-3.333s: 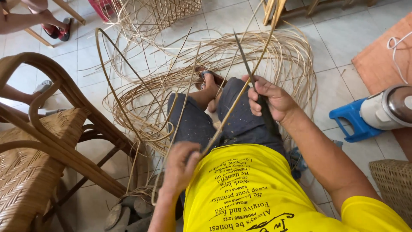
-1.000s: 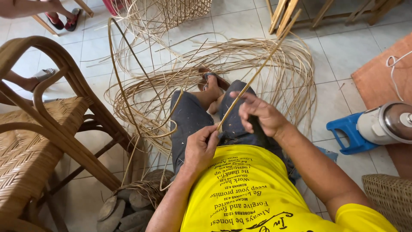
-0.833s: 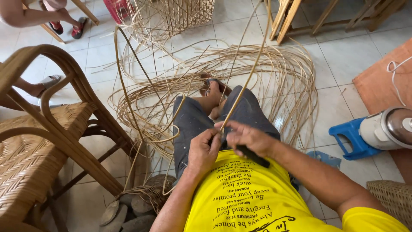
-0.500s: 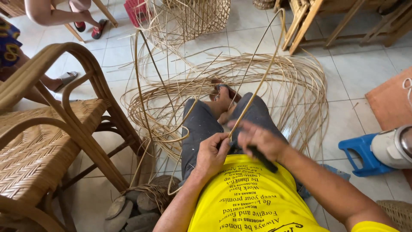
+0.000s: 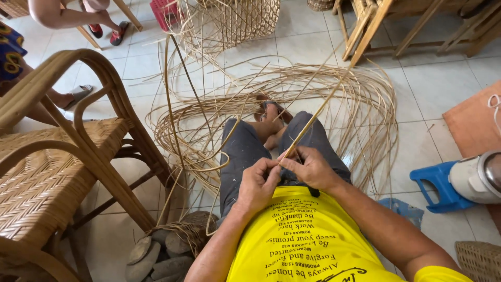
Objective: Splitting bamboo strips into thinner pieces using a hand knife for weaving or craft work.
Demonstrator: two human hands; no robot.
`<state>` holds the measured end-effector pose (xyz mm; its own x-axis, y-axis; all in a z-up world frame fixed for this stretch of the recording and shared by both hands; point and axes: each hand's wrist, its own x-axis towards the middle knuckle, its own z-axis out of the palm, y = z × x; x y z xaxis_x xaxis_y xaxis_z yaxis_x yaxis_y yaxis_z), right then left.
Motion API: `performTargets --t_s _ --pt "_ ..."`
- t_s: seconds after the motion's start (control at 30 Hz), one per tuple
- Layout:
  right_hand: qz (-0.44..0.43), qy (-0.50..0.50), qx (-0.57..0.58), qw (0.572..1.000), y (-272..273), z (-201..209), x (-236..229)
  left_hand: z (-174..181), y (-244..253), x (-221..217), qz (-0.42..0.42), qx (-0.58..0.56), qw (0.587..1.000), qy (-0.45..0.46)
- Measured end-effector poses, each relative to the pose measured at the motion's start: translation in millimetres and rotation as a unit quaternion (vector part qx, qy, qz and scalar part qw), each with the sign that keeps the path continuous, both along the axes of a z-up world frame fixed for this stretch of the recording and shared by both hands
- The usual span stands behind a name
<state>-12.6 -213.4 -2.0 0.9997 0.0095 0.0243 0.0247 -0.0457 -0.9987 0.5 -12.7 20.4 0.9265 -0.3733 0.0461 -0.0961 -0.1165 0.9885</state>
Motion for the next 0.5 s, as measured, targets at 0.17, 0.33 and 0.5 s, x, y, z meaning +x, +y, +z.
performTargets --t_s 0.17,0.33,0.5 --pt "0.003 0.027 -0.071 0.997 -3.8 21.4 -0.5 -2.9 8.4 -1.5 -0.009 0.011 1.000 0.013" --pt "-0.013 -0.016 0.037 0.999 -41.1 18.3 12.5 -9.4 16.0 -2.2 -0.015 -0.019 0.999 0.036" --pt "-0.100 -0.014 0.181 0.978 -77.3 -8.4 25.0 -7.1 15.4 -3.4 -0.015 -0.024 0.999 0.033"
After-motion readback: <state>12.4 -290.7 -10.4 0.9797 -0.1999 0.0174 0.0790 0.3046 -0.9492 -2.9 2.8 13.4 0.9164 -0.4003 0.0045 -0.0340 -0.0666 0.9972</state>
